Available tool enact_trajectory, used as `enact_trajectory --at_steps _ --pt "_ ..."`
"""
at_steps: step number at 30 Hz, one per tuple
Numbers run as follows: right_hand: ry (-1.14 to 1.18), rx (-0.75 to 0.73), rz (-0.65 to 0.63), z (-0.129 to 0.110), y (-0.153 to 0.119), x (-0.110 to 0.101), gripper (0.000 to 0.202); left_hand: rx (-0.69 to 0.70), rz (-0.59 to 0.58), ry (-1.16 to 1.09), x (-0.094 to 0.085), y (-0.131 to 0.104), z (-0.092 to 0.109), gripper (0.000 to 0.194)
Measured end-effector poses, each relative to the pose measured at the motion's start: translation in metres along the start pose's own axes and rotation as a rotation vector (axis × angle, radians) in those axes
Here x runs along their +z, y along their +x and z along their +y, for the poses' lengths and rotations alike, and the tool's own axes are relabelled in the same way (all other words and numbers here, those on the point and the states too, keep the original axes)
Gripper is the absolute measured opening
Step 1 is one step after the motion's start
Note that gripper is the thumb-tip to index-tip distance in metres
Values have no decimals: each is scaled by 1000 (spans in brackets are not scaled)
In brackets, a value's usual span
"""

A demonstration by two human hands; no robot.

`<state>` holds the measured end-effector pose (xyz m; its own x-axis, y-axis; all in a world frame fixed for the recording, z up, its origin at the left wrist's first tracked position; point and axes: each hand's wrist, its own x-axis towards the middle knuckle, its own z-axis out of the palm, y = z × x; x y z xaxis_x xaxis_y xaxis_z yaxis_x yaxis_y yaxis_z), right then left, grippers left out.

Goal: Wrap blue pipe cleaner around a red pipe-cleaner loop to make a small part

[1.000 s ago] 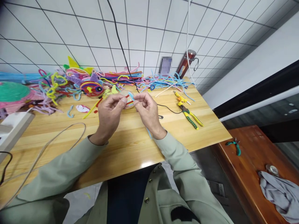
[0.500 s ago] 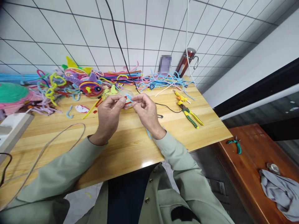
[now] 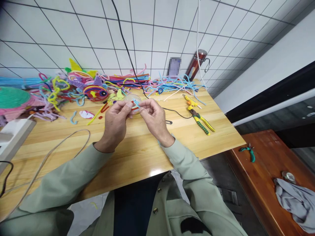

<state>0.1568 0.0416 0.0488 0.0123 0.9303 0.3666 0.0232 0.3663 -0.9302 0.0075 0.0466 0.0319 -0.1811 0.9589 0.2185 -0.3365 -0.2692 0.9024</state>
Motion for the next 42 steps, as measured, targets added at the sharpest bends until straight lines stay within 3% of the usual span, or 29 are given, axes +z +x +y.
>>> enact_trajectory --at_steps 15,26,33,42 --pt "-129 -67 25 12 3 -6 19 -37 -21 -44 1 2 -1 35" --pt "-373 -401 42 11 6 -9 35 61 -50 83 -3 0 0 31" --pt "-392 -443 41 10 9 -10 17 82 -98 108 -4 -1 -3 37" --pt "-417 -495 49 10 11 -7 10 90 -138 126 -4 -2 -1 37"
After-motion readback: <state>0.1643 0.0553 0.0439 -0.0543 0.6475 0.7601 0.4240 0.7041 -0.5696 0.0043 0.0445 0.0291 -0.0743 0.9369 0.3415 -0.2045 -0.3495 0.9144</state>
